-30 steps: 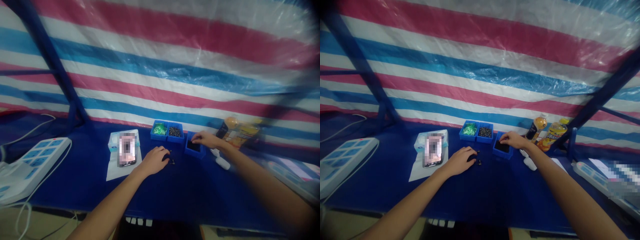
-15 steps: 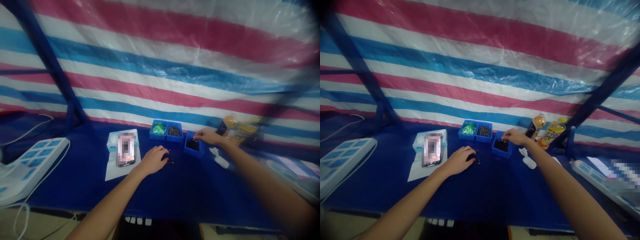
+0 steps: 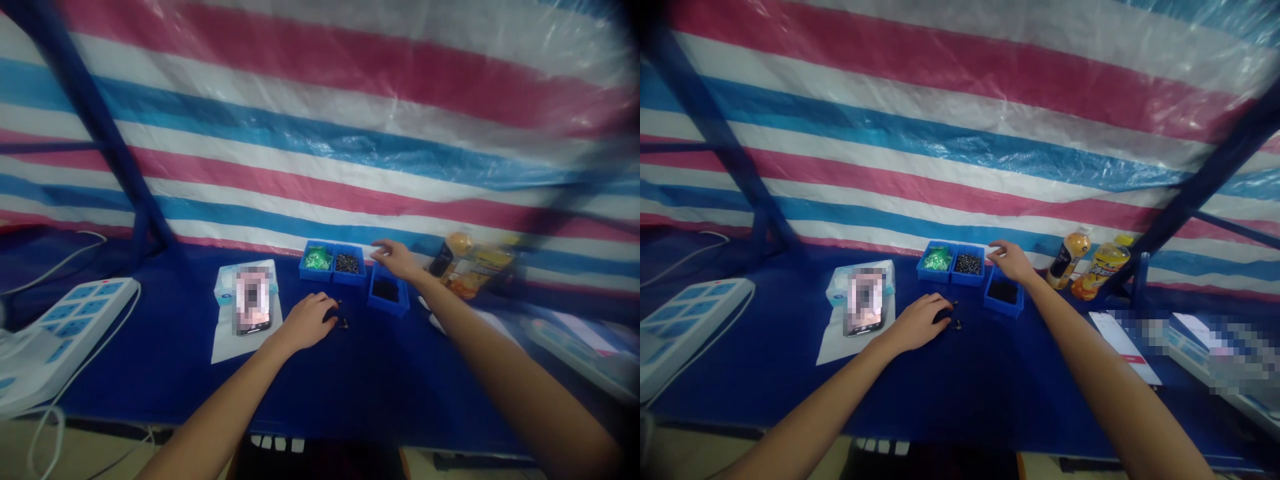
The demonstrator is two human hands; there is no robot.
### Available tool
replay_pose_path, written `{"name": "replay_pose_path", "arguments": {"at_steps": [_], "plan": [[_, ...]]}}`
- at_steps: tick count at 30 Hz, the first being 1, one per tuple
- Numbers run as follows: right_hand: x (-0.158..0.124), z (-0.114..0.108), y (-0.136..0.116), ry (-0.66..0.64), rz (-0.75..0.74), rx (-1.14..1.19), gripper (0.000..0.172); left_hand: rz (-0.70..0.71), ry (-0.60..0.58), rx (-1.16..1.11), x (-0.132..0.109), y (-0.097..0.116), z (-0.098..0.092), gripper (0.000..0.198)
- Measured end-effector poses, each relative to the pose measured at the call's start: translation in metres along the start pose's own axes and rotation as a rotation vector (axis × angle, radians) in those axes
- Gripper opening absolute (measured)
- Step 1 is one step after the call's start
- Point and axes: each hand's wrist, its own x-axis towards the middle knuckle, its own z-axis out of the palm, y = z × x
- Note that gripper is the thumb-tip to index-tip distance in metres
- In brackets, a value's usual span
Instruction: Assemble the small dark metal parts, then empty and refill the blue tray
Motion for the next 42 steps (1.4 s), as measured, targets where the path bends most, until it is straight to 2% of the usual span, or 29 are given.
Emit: {"name": "replay_pose_path", "arguments": {"at_steps": [1,3,6,8,15,23,30,36,42], "plan": [[-0.003,-0.001,0.002,-0.053,-0.014,-0.082,0.028,-0.001,0.003,-0.001,0.0,0.0,0.0,0.024],[-0.01,-0.004,0.009,-0.247,-0.05,-0.217,0.019,-0.003,0.005,-0.003,-0.001,0.0,0.0,0.024],[-0.021,-0.007,0.019,-0.564,-0.059,-0.252,0.02,-0.004,0.005,-0.006,-0.001,0.001,0.0,0.025],[-0.025,-0.006,0.023,-0.665,-0.049,-0.252,0.021,-0.005,0.004,-0.009,-0.001,0.001,-0.001,0.025],[-0.024,0.007,0.024,-0.662,-0.07,-0.409,0.024,-0.016,-0.005,0.002,0.0,0.002,-0.002,0.026],[-0.028,0.004,0.016,-0.624,-0.152,-0.547,0.023,-0.026,-0.003,-0.007,0.0,0.002,-0.001,0.027],[-0.028,-0.008,0.02,-0.744,-0.129,-0.424,0.027,-0.014,-0.007,-0.007,0.0,0.003,-0.003,0.027],[-0.03,-0.005,0.015,-0.718,-0.127,-0.465,0.023,-0.008,-0.005,-0.008,0.0,0.003,-0.003,0.026],[-0.033,0.0,0.023,-0.629,-0.248,-0.476,0.023,-0.009,-0.014,-0.01,-0.001,0.003,-0.003,0.027]]}}
